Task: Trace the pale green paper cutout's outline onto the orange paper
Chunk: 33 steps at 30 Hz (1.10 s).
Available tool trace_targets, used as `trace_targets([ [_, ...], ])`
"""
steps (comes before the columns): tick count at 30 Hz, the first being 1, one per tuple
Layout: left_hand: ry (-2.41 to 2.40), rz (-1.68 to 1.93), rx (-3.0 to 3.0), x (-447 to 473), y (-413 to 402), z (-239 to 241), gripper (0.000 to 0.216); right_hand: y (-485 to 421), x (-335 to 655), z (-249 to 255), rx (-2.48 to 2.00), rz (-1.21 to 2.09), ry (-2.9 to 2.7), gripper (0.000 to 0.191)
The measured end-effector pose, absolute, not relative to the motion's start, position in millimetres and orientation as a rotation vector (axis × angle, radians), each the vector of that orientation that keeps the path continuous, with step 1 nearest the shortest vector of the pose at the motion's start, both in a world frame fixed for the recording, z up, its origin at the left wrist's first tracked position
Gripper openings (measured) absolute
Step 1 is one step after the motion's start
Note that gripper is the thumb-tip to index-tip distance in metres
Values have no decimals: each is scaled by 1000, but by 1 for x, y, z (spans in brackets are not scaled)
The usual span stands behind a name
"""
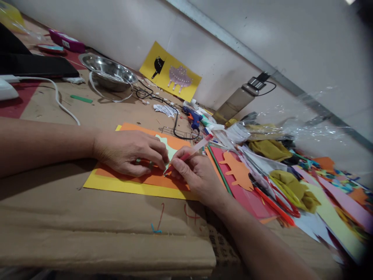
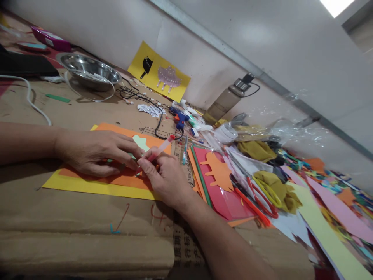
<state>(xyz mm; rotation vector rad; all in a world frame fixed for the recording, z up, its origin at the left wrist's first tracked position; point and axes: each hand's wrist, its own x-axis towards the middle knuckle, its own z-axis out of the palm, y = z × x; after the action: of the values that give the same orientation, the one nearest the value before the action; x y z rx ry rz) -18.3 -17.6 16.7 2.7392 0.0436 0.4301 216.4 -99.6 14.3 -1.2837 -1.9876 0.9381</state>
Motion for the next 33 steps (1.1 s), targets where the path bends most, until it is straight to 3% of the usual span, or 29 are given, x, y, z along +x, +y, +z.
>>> trace_targets([
  [33, 43, 442, 2713, -19, -17, 15, 34, -97, 217, 14, -1329, 1005, -1885, 42],
])
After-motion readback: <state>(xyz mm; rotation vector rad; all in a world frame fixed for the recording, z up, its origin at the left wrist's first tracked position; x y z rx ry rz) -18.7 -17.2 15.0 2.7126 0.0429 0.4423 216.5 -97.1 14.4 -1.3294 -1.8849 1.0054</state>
